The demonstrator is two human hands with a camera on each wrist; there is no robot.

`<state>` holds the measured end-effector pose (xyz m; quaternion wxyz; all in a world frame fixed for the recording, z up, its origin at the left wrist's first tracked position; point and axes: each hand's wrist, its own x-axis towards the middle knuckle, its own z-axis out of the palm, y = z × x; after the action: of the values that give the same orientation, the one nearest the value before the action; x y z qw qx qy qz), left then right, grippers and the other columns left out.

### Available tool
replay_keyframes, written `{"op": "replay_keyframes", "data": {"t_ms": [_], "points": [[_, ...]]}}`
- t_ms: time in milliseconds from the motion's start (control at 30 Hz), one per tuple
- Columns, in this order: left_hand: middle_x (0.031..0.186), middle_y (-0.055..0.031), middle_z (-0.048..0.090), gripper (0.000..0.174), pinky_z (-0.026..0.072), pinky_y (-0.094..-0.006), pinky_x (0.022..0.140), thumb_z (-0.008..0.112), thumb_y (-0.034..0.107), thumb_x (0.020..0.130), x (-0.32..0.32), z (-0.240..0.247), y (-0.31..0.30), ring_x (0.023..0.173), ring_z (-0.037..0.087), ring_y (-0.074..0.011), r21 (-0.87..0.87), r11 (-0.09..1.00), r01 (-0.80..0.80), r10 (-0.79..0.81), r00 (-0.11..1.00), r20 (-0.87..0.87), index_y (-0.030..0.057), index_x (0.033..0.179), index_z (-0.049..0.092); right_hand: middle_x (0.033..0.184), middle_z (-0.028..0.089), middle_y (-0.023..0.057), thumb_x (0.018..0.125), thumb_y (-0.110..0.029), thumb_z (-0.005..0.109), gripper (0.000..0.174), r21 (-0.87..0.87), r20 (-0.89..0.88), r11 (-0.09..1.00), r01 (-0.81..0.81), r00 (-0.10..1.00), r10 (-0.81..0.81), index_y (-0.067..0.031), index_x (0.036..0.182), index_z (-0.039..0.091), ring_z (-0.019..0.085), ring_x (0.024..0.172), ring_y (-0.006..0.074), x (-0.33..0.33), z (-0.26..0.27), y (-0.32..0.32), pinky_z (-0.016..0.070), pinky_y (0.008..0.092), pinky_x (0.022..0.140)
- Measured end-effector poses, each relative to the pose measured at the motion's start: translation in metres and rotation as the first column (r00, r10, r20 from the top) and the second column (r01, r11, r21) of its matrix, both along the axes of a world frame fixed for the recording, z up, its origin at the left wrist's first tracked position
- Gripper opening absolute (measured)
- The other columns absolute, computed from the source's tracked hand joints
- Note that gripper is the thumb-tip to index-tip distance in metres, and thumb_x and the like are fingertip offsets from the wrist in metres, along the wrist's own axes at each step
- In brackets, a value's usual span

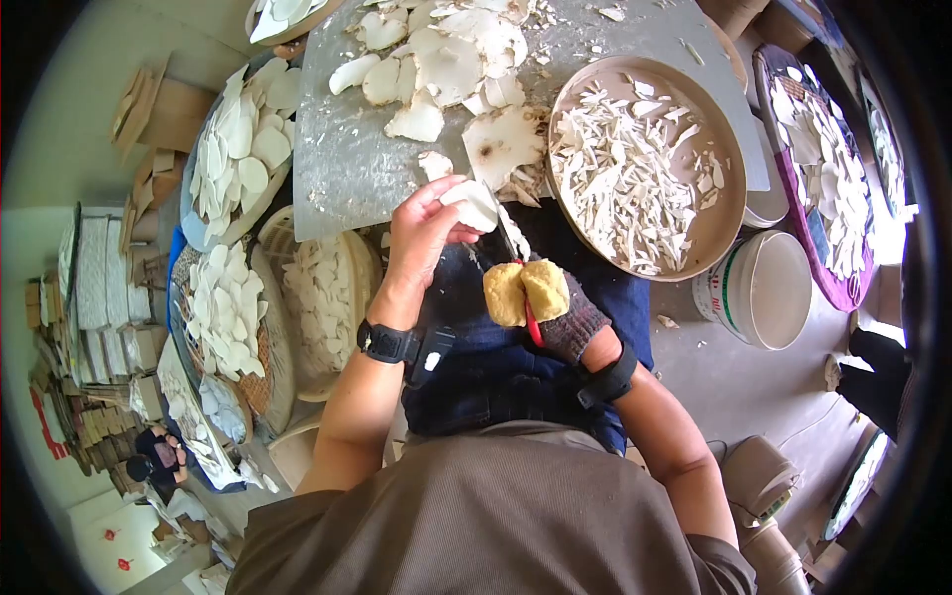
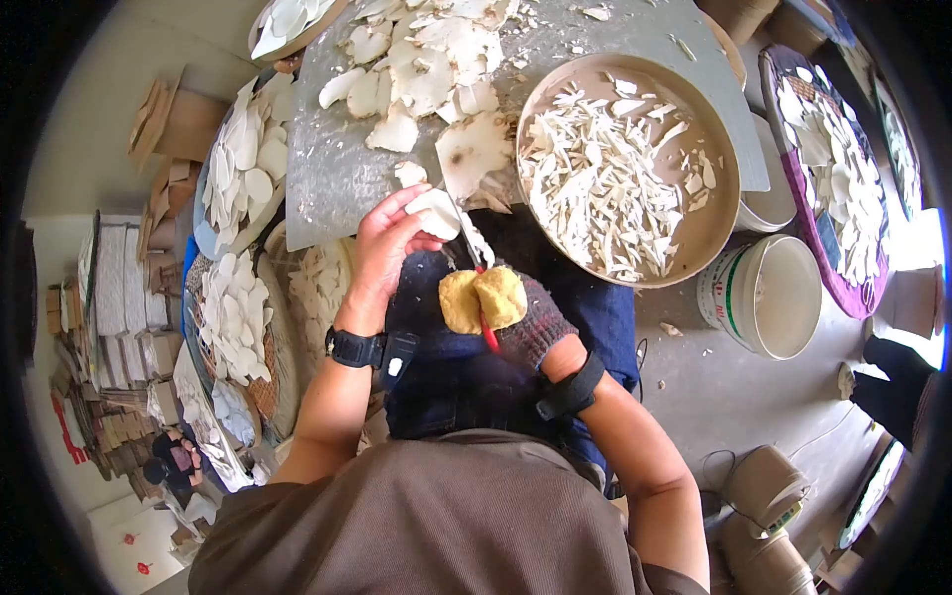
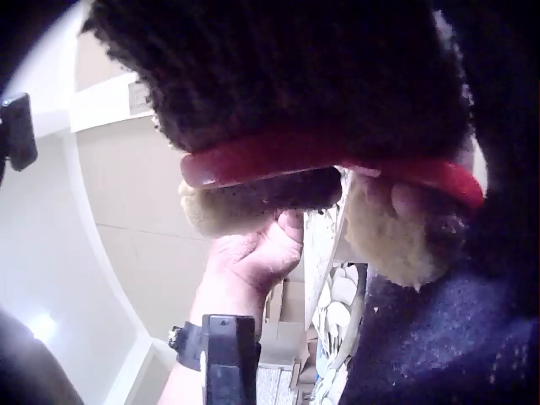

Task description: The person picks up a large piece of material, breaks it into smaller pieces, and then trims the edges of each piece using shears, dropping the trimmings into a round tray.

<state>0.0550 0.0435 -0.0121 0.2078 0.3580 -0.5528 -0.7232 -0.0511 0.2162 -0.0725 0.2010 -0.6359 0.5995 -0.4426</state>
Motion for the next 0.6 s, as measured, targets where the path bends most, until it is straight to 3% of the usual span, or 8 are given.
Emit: {"op": "replay_keyframes", "data": {"t_ms": [67,167,233,300,400,467,567,600], "points": [[0.096,-0.0127,0.066,0.037,0.0555,-0.0254,0.061,0.058,0.006,0.086,0.002,0.0,-0.002,0.074,0.067,-0.0183,-0.018,1.0,0.022,-0.022,1.0,0.005,-0.0012,0.122,0.051,0.09,0.065,0.0111,0.076,-0.008,0.061,0.019,0.067,-0.075,0.998,-0.011,0.997,0.016,-0.0035,0.094,0.062,0.063,0.083,0.0287,-0.005,0.01,0.001,0.0502,0.0359,0.072],[0.097,-0.0127,0.065,0.038,0.0555,-0.0251,0.061,0.058,0.006,0.086,0.005,-0.002,-0.008,0.075,0.067,-0.0181,0.009,0.998,0.064,-0.064,0.998,0.023,-0.0012,0.122,0.051,0.088,0.066,0.0113,0.077,-0.007,0.06,0.018,0.03,0.029,1.0,-0.004,1.0,0.003,-0.0029,0.094,0.063,0.064,0.082,0.0289,0.002,0.003,0.001,0.0504,0.0349,0.071],[0.098,-0.0126,0.065,0.037,0.0554,-0.0249,0.061,0.058,0.006,0.086,0.007,-0.004,-0.009,0.077,0.067,-0.0179,0.031,0.996,0.081,-0.082,0.996,0.039,-0.0009,0.122,0.051,0.087,0.066,0.0118,0.077,-0.007,0.06,0.018,0.178,0.343,0.984,-0.03,0.939,-0.033,-0.0027,0.094,0.063,0.064,0.08,0.0292,0.006,0.001,0.004,0.0503,0.0343,0.07],[0.098,-0.0125,0.065,0.036,0.0554,-0.0248,0.061,0.059,0.006,0.086,0.006,-0.002,-0.007,0.078,0.067,-0.0176,0.03,0.995,0.091,-0.092,0.994,0.05,-0.0006,0.12,0.051,0.085,0.066,0.0122,0.077,-0.008,0.06,0.018,0.232,0.479,0.971,-0.051,0.875,-0.068,-0.0026,0.094,0.063,0.064,0.079,0.0295,0.008,-0.001,0.008,0.0502,0.0338,0.069],[0.097,-0.0116,0.065,0.032,0.055,-0.0251,0.06,0.058,0.006,0.086,0.004,0.002,-0.004,0.078,0.066,-0.0167,-0.031,0.997,0.068,-0.066,0.996,0.062,0.0005,0.117,0.052,0.085,0.066,0.0123,0.077,-0.009,0.061,0.019,0.157,0.352,0.988,-0.009,0.935,-0.047,-0.003,0.095,0.063,0.064,0.078,0.0296,0.007,-0.003,0.009,0.05,0.0338,0.069],[0.096,-0.0109,0.065,0.032,0.0545,-0.0253,0.061,0.058,0.006,0.085,0.004,0.002,-0.005,0.077,0.065,-0.0157,-0.042,0.987,0.155,-0.152,0.985,0.082,0.0013,0.116,0.05,0.088,0.066,0.0121,0.076,-0.009,0.06,0.021,0.062,0.117,0.998,0.03,0.992,-0.037,-0.0035,0.096,0.062,0.063,0.081,0.0297,0.003,0.002,0.005,0.0498,0.0347,0.071],[0.093,-0.0102,0.065,0.033,0.0539,-0.0254,0.061,0.058,0.004,0.085,0.003,0.004,-0.003,0.076,0.064,-0.0146,-0.074,0.976,0.206,-0.198,0.975,0.102,0.002,0.116,0.049,0.085,0.062,0.0133,0.071,-0.01,0.06,0.02,-0.118,0.088,0.989,0.09,0.993,-0.08,-0.0054,0.09,0.059,0.06,0.079,0.0342,0.002,0.013,-0.003,0.0492,0.0406,0.068],[0.091,-0.0101,0.065,0.033,0.0537,-0.0254,0.062,0.057,0.004,0.085,0.001,0.004,0.0,0.075,0.064,-0.0142,-0.087,0.973,0.212,-0.203,0.973,0.106,0.0021,0.117,0.049,0.087,0.063,0.0131,0.071,-0.011,0.06,0.022,-0.118,0.004,0.992,0.052,0.999,-0.052,-0.0053,0.092,0.059,0.06,0.079,0.0346,-0.002,0.01,-0.004,0.0492,0.0408,0.069]]}}
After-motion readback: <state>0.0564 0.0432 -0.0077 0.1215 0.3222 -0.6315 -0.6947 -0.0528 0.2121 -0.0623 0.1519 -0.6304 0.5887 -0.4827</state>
